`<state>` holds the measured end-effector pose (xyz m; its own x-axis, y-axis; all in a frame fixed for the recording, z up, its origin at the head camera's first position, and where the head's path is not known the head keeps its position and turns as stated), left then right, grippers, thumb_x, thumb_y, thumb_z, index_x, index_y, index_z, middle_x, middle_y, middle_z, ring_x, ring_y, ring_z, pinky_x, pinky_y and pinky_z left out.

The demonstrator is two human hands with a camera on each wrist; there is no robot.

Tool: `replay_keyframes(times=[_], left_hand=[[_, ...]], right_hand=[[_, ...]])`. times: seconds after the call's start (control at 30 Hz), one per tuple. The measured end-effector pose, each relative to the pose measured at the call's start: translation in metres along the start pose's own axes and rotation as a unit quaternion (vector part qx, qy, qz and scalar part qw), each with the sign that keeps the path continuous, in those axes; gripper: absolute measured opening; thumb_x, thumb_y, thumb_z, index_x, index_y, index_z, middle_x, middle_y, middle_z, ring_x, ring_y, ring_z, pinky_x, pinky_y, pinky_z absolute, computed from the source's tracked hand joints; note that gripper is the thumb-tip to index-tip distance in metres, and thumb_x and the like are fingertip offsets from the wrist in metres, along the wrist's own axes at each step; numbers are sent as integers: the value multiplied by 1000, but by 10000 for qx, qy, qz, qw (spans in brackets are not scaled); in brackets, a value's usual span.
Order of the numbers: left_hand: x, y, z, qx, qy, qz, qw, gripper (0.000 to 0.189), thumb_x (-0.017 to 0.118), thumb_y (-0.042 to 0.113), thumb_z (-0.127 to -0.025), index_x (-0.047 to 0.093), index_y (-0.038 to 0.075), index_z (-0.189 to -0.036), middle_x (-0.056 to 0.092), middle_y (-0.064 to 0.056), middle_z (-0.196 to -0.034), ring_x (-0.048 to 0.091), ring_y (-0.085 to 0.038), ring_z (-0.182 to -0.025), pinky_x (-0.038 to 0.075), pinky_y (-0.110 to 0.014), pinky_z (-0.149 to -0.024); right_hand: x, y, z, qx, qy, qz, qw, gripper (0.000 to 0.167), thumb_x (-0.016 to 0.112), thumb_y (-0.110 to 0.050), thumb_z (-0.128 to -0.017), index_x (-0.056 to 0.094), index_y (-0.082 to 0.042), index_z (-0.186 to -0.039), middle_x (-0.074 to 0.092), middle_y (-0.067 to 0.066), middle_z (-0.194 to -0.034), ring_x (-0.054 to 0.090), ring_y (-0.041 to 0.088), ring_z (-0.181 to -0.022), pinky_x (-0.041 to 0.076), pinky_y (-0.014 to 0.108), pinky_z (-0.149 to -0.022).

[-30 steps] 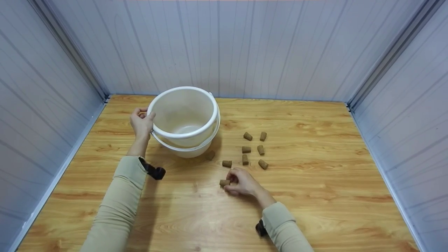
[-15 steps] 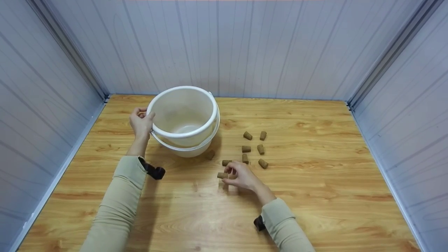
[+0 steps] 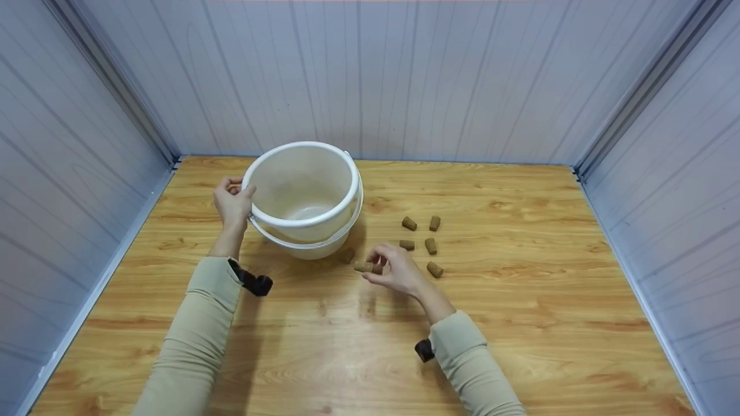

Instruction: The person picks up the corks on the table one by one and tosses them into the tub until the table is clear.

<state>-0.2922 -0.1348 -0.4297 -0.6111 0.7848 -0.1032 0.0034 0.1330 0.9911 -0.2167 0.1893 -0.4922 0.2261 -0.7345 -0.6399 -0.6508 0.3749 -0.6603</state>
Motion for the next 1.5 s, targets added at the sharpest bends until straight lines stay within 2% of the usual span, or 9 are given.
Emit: replay_keyframes(times=[0.2,0.5,0.63,0.73,0.9,1.2,1.3,1.4,1.5], left_hand=[[0,0,0,-44,-5,-30,10000,17,68,-9,-79,62,-4,-95,46,0,-67,43,-11,-64,36,-23,-57],[-1,-2,-1,83,1,-145,9999,20,68,-6,-79,64,-6,-98,47,-2,-68,45,-14,-65,38,-24,-58],[-1,-1,-1,81,1,-118,9999,19,67,-7,-79,64,-6,-98,47,-1,-67,44,-13,-64,37,-24,-58],[-1,-1,-2,73,10,-80,9999,18,67,-7,-79,63,-6,-97,46,0,-66,44,-12,-63,37,-24,-57],[-1,-1,-2,57,47,-83,9999,18,68,-7,-79,63,-5,-96,47,0,-66,44,-12,-64,37,-24,-58],[-1,-1,-2,86,44,-90,9999,18,68,-6,-78,63,-6,-95,46,0,-65,44,-11,-62,36,-22,-56],[-2,-1,-2,92,54,-112,9999,18,68,-7,-78,63,-6,-95,46,1,-63,43,-10,-60,35,-22,-55],[-2,-1,-2,101,43,-126,9999,18,67,-7,-77,62,-5,-95,45,2,-63,43,-10,-60,35,-22,-55],[-1,-1,-2,88,20,-119,9999,18,66,-7,-78,62,-5,-95,45,1,-64,43,-11,-62,36,-22,-55]], right_hand=[[-6,-8,-14,-202,182,40,9996,17,77,-3,-78,64,-2,-90,60,6,-83,55,22,-73,46,30,-63],[-16,-26,-36,251,516,-14,9983,18,77,-6,-80,65,0,-93,61,7,-88,56,30,-76,46,32,-64],[-20,-32,-48,339,666,-79,9972,19,77,-7,-81,65,0,-93,62,8,-88,55,27,-78,45,28,-67],[-21,-36,-56,422,785,-134,9959,20,78,-5,-79,66,1,-93,62,10,-88,55,26,-79,44,27,-68],[-22,-44,-71,511,934,-287,9939,21,77,2,-78,65,6,-93,62,17,-89,55,33,-81,45,31,-69],[-32,-93,-94,548,1011,-544,9919,19,73,8,-79,61,14,-92,59,22,-87,52,40,-79,41,25,-70],[-30,-92,-101,458,1055,-501,9921,20,73,8,-78,60,14,-92,59,23,-87,53,41,-77,43,28,-70],[-24,-77,-109,438,1174,-498,9909,21,75,6,-78,61,13,-92,60,23,-89,55,40,-77,44,31,-70],[-18,-60,-116,463,1364,-542,9881,21,77,2,-78,63,9,-92,61,18,-88,56,32,-76,45,30,-68]])
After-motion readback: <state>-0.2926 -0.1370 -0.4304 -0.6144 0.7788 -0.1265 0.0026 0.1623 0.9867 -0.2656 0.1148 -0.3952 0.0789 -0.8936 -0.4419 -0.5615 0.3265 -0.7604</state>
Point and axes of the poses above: each hand's wrist, its own z-axis away from the middle knuckle, its own x-axis out of the palm, y = z × x, the point moved 2 cm from there along -z, towards the middle knuckle
